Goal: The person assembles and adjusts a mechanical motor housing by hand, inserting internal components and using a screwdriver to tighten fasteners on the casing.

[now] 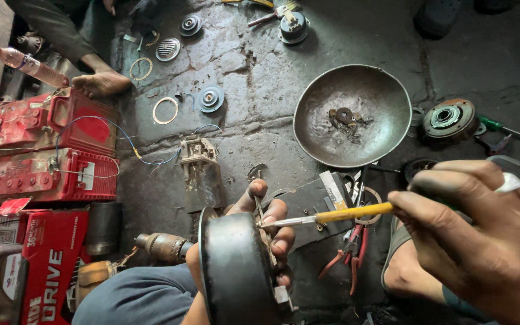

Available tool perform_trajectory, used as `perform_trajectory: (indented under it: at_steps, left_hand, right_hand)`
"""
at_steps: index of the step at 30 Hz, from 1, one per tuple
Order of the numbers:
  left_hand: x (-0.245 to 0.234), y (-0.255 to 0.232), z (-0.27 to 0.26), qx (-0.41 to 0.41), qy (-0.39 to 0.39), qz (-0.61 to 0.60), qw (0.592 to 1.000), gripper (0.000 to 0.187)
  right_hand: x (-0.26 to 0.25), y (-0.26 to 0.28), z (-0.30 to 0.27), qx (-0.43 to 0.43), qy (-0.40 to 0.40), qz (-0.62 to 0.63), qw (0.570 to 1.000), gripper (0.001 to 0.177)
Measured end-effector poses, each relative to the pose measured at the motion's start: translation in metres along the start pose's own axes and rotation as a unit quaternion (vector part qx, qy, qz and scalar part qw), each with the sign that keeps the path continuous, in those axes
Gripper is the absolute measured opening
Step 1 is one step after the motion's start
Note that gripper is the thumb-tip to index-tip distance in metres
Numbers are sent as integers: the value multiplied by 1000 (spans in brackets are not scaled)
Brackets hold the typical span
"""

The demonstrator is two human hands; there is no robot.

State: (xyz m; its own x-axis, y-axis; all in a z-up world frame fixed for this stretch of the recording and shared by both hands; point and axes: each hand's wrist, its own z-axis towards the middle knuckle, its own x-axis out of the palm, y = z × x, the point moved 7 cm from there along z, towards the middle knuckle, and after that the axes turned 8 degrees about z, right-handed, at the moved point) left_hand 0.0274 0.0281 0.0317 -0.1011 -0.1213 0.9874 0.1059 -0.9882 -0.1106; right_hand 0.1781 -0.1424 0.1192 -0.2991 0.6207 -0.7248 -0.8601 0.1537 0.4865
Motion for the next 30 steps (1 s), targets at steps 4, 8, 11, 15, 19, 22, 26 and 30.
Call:
perform_trajectory:
  at_steps: [4,8,11,15,19,22,26,30]
  left_hand:
    - [1,1,0,13,9,-6,1000,76]
    - [3,-3,0,-15,23,-30,999,68]
    - [3,-4,0,-22,29,-36,999,65]
    - [5,-7,0,-38,42,-30,998,65]
    - [4,-8,-3,-17,27,-46,998,62]
    - [0,-9,-4,-17,24,-56,998,63]
    - [-10,-14,-1,-53,31,-47,997,61]
    - [-8,-13,-1,-38,50,-61,996,64]
  right_hand:
    - [-5,5,8,-39,39,-40,998,67]
    - [3,0,2,-79,75,-7,994,82]
    - [12,-7,-10,-72,77,25,994,72]
    - [10,-15,-16,-44,56,34,997,48]
    - [-3,1,-1,-87,39,61,994,66]
    - [-6,5,8,-84,57,5,995,66]
    - [4,-8,4,-39,82,44,995,68]
    - [10,-21,-8,-1,71,43,997,55]
